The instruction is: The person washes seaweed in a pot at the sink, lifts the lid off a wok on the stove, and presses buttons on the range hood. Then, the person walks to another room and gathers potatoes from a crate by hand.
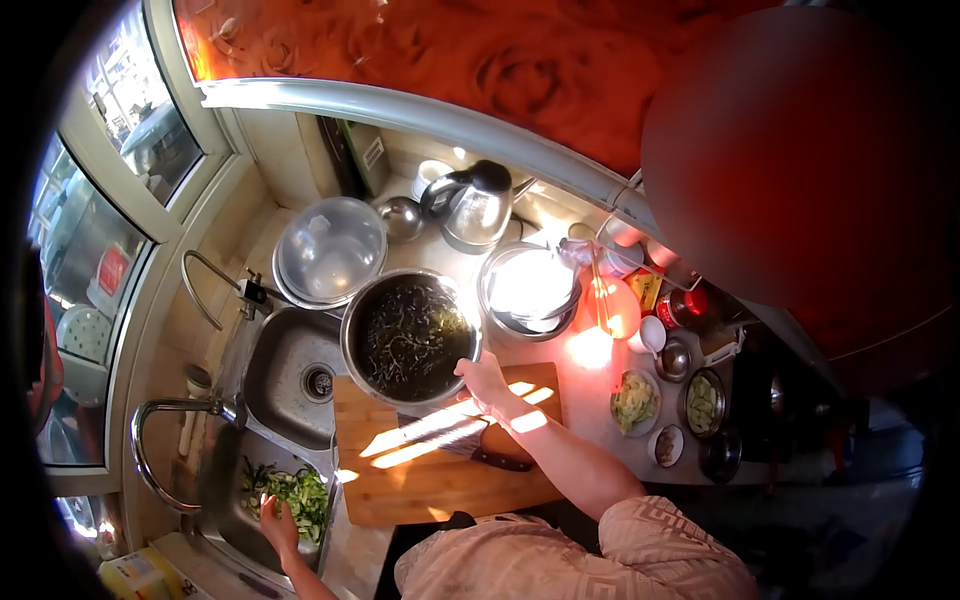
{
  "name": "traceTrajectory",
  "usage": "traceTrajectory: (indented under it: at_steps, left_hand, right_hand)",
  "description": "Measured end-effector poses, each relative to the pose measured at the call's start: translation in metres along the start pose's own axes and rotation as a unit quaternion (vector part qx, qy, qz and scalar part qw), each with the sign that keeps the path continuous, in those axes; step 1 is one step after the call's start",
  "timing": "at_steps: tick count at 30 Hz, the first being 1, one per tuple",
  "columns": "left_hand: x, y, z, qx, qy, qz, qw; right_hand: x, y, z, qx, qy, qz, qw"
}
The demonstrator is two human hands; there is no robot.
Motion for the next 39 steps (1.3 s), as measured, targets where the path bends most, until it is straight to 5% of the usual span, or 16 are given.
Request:
traceTrajectory:
  at_steps: [12,14,15,16,17,19,20,21,23,24,26,27,31,34,36,39]
  left_hand:
    - [-0.034,-0.087,0.022,-0.065,-0.004,-0.016,0.998]
    - [-0.022,-0.116,0.018,-0.106,-0.124,0.145,0.976]
    - [-0.031,-0.068,0.041,-0.227,-0.108,0.382,0.889]
    - [-0.04,-0.086,0.024,-0.186,-0.055,0.39,0.9]
    - [-0.064,-0.111,0.029,-0.168,-0.008,-0.069,0.983]
    - [-0.087,-0.092,0.026,-0.103,0.036,-0.514,0.851]
    - [-0.084,-0.127,0.003,-0.061,0.061,-0.279,0.956]
    - [-0.076,-0.143,-0.009,-0.023,0.075,-0.024,0.997]
    - [-0.071,-0.087,-0.003,-0.065,0.072,-0.032,0.995]
    - [-0.063,-0.052,-0.001,-0.104,0.085,-0.041,0.99]
    - [-0.047,0.02,0.007,0.03,0.232,-0.074,0.969]
    - [-0.014,0.004,-0.001,-0.095,0.109,-0.091,0.985]
    - [0.089,0.192,0.101,0.378,-0.082,0.041,0.921]
    - [0.174,0.288,0.213,0.512,-0.325,0.112,0.787]
    - [0.237,0.308,0.273,0.644,-0.365,0.034,0.671]
    - [0.282,0.316,0.269,0.665,-0.267,-0.038,0.697]
  right_hand:
    - [-0.004,0.013,-0.056,0.018,0.064,-0.139,0.988]
    - [-0.005,0.02,-0.066,0.014,0.057,-0.136,0.989]
    - [-0.008,0.025,-0.067,0.005,0.046,-0.132,0.99]
    - [-0.008,0.022,-0.056,0.009,0.05,-0.13,0.99]
    - [-0.01,0.016,-0.043,0.004,0.063,-0.067,0.996]
    - [-0.02,0.012,-0.018,-0.037,0.091,0.021,0.995]
    - [-0.028,0.015,0.007,-0.062,0.086,0.119,0.987]
    - [-0.037,0.015,0.029,-0.184,0.101,0.347,0.914]
    - [-0.024,0.024,0.103,-0.389,0.036,0.519,0.76]
    - [-0.025,0.043,0.12,-0.325,-0.028,0.62,0.713]
    - [-0.028,0.062,0.143,-0.37,-0.026,0.669,0.644]
    - [-0.034,0.064,0.138,-0.364,-0.017,0.674,0.642]
    - [-0.035,0.049,0.119,-0.329,-0.09,0.67,0.659]
    - [-0.053,0.009,0.124,-0.368,-0.065,0.645,0.666]
    - [-0.066,-0.011,0.135,-0.361,-0.064,0.637,0.678]
    - [-0.093,-0.003,0.137,-0.337,-0.046,0.609,0.716]
Point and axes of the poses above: each hand's wrist, its own z-axis away from the middle knuckle, its own x-axis out of the palm, y = z × x, the point moved 9 cm from there along -z, towards the middle knuckle, and after that the axes turned 1 degree about -z, right-handed, at the moved point
